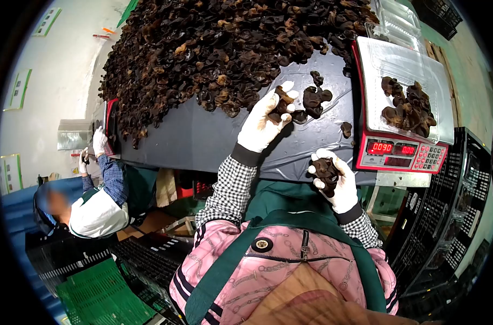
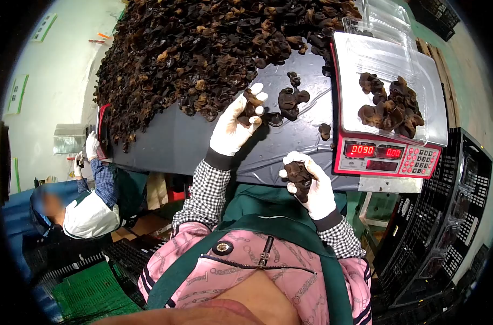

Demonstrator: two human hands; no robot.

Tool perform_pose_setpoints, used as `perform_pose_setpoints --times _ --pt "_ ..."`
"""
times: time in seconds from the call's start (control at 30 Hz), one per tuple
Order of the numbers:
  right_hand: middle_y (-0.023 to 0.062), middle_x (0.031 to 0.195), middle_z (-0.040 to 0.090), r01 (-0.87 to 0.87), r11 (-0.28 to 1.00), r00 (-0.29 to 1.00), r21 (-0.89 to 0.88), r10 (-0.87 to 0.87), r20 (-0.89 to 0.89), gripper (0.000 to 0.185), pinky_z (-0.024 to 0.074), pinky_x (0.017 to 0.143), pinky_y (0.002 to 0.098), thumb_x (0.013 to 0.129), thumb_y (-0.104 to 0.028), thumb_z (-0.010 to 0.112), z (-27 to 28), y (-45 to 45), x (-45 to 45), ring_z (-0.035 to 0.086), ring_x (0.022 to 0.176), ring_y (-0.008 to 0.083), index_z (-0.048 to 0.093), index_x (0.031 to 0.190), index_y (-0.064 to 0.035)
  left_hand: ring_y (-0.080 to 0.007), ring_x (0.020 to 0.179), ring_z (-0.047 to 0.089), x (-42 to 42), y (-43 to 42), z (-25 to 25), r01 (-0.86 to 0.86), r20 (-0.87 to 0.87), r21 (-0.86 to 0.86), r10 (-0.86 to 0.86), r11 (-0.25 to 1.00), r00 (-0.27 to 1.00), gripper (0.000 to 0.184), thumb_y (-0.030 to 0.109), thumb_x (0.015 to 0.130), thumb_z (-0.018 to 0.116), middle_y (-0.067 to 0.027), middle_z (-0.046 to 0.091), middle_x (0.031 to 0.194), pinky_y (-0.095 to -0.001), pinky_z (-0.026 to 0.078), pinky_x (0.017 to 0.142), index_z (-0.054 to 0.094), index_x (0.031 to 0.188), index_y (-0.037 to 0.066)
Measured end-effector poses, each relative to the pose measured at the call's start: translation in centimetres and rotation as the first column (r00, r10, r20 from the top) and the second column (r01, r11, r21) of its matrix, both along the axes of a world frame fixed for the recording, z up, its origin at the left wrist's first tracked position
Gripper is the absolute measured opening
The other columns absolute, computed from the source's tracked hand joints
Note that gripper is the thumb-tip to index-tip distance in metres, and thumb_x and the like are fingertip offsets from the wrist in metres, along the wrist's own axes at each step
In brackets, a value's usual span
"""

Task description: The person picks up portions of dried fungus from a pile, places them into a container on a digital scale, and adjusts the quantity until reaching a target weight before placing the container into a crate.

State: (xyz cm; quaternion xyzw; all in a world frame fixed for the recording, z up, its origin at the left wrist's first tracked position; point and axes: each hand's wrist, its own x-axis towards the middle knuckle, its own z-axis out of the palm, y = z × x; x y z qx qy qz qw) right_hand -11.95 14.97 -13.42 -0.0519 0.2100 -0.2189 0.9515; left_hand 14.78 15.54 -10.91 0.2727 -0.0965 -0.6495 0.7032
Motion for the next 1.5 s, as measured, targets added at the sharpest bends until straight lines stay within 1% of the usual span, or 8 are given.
perform_pose_setpoints --times 0.6,0.73,0.9,0.97,1.03,1.13,1.3,1.5 --pt "0.0079 0.120 0.067 0.004 1.000 0.999 -0.005 -0.004 -0.035 0.038 0.0507 0.065 0.0288 0.101 -0.033 0.054 -0.2 0.0 -0.1 0.067 0.101 0.0244 0.060 0.127 -0.0068 -0.0158 0.084 0.064 -0.3 2.0 2.3 -0.071 0.514 0.105 0.007 0.992 0.858 0.036 0.015 0.104 0.054 -0.0154 0.070 0.110 -0.0239 0.049 0.068 0.057 0.133 -0.006" --pt "0.0076 0.120 0.067 0.004 1.000 1.000 -0.018 -0.004 -0.021 0.038 0.0505 0.064 0.0286 0.101 -0.033 0.053 -0.2 -0.3 -0.4 0.067 0.100 0.0238 0.060 0.127 -0.0067 -0.0095 0.071 0.061 0.5 7.1 6.8 0.109 0.671 0.434 -0.402 0.894 0.624 0.036 0.011 0.098 0.057 -0.0093 0.072 0.105 -0.0203 0.045 0.058 0.061 0.130 -0.005" --pt "0.0072 0.119 0.067 -0.016 0.999 1.000 -0.027 0.016 -0.013 0.037 0.0501 0.065 0.0287 0.102 -0.034 0.052 -0.4 0.0 0.0 0.067 0.100 0.0235 0.060 0.126 -0.0068 -0.0066 0.065 0.057 2.4 17.5 7.1 0.103 0.553 0.799 -0.792 0.592 0.260 0.038 0.017 0.089 0.073 -0.0047 0.074 0.100 -0.0228 0.049 0.060 0.070 0.123 0.000" --pt "0.0071 0.119 0.067 -0.019 0.999 1.000 -0.048 0.018 -0.017 0.037 0.0501 0.065 0.0286 0.103 -0.034 0.052 -0.4 0.1 0.2 0.066 0.100 0.0236 0.061 0.126 -0.0068 -0.0193 0.088 0.071 2.7 20.8 7.3 -0.027 0.453 0.891 -0.890 0.452 0.054 0.048 0.026 0.085 0.078 -0.0116 0.076 0.109 -0.0311 0.055 0.081 0.069 0.124 0.000" --pt "0.0078 0.120 0.067 -0.042 0.998 0.999 -0.050 0.040 -0.027 0.037 0.0504 0.066 0.0286 0.103 -0.035 0.052 -0.3 0.1 0.5 0.066 0.101 0.0240 0.061 0.125 -0.0067 -0.0292 0.102 0.072 3.1 24.1 5.7 -0.212 0.598 0.756 -0.785 0.619 -0.160 0.050 0.032 0.081 0.081 -0.0167 0.074 0.114 -0.0354 0.055 0.091 0.071 0.121 0.003" --pt "0.0092 0.121 0.066 -0.064 0.996 0.998 -0.058 0.063 -0.019 0.037 0.0519 0.067 0.0287 0.104 -0.034 0.051 -0.2 0.2 0.8 0.067 0.103 0.0244 0.060 0.127 -0.0058 -0.0252 0.084 0.071 1.7 19.9 5.8 -0.379 0.834 0.480 -0.546 0.791 -0.084 0.024 0.019 0.088 0.076 -0.0155 0.073 0.094 -0.0328 0.056 0.079 0.074 0.101 0.000" --pt "0.0095 0.121 0.066 -0.042 0.997 0.999 -0.064 0.041 -0.022 0.038 0.0522 0.067 0.0285 0.105 -0.034 0.050 0.3 0.3 0.3 0.067 0.102 0.0242 0.059 0.127 -0.0050 -0.0280 0.088 0.069 -0.8 6.1 3.7 0.074 0.688 -0.262 0.240 0.962 -0.684 0.023 0.006 0.084 0.074 -0.0122 0.071 0.101 -0.0325 0.056 0.077 0.071 0.107 0.003" --pt "0.0096 0.118 0.067 0.041 0.997 0.994 -0.062 -0.047 -0.102 0.038 0.0514 0.066 0.0288 0.104 -0.036 0.050 1.1 0.4 -1.1 0.067 0.098 0.0227 0.060 0.125 -0.0051 -0.0309 0.090 0.065 -2.8 -1.8 -0.7 -0.066 0.884 -0.102 0.060 0.993 -0.463 0.022 0.015 0.085 0.075 -0.0118 0.065 0.101 -0.0362 0.054 0.080 0.065 0.101 0.004"
